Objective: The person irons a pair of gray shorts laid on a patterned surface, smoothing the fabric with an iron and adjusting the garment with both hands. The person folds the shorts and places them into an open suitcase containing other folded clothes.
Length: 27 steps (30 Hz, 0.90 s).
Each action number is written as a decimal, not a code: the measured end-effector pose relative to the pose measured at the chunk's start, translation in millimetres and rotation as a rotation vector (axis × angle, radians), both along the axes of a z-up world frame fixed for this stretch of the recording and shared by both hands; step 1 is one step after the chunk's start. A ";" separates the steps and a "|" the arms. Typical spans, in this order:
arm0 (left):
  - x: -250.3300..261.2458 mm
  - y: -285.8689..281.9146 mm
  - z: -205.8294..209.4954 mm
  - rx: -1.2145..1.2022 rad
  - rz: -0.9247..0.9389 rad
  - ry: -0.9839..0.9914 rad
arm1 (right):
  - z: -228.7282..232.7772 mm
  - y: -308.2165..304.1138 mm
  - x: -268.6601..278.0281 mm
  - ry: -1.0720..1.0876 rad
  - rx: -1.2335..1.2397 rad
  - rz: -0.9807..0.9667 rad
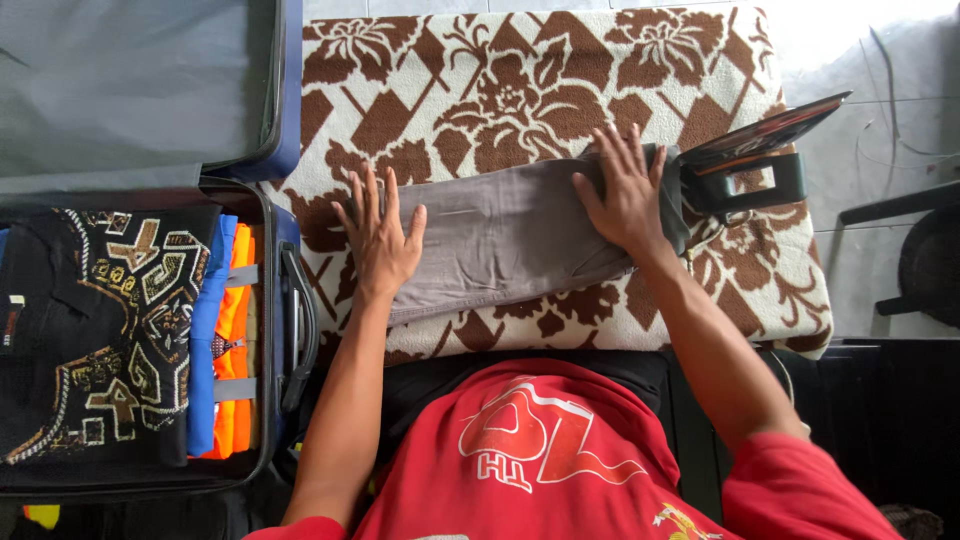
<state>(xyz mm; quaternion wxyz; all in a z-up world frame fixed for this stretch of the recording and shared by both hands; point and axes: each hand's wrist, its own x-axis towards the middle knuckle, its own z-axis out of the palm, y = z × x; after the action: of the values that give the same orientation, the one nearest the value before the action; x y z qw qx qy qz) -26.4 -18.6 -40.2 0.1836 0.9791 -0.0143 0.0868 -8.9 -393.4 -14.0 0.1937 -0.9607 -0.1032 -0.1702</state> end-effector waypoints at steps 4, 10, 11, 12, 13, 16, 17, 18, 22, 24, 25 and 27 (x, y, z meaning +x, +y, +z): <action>-27.3 -8.3 8.2 0.072 -0.026 -0.011 | 16.4 -9.7 -44.5 -0.099 0.154 -0.061; -77.9 -35.4 35.6 0.054 -0.137 0.077 | 22.6 -9.6 -105.3 -0.165 0.083 -0.089; -85.1 -36.8 39.2 0.051 -0.128 0.065 | 18.5 -11.9 -113.5 -0.171 0.165 -0.114; -91.2 -37.5 41.9 0.049 -0.119 0.053 | 12.8 -15.0 -120.6 -0.177 0.248 -0.138; -97.5 -36.9 43.2 0.049 -0.102 0.046 | 5.6 -18.9 -126.2 -0.229 0.326 -0.236; -105.5 -36.4 42.3 0.072 -0.085 -0.032 | -10.6 -48.1 -113.8 -0.639 0.093 -0.478; -107.1 -35.6 40.7 0.070 -0.081 -0.030 | -15.0 -58.6 -110.1 -0.658 0.273 -0.447; -106.8 -35.6 38.6 0.068 -0.077 -0.027 | -20.2 -66.7 -105.6 -0.671 0.453 -0.416; -106.0 -30.7 28.4 0.024 -0.087 0.012 | -29.7 -113.3 -80.2 -0.579 0.575 -0.480; -103.1 -25.6 24.0 -0.013 -0.054 -0.008 | -31.3 -135.9 -64.6 -0.319 0.582 -0.553; -102.1 -22.5 22.1 -0.030 -0.039 -0.019 | -32.0 -144.7 -59.7 -0.301 0.556 -0.543; -99.0 -14.1 20.2 0.000 0.016 0.005 | -31.4 -154.8 -49.7 -0.270 0.506 -0.523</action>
<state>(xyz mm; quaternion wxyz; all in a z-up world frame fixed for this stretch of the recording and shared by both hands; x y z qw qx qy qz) -125.5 -32.8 -20.0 0.1827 0.9794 -0.0058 0.0858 -58.7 -548.3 -45.3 0.3592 -0.8454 0.1659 -0.3588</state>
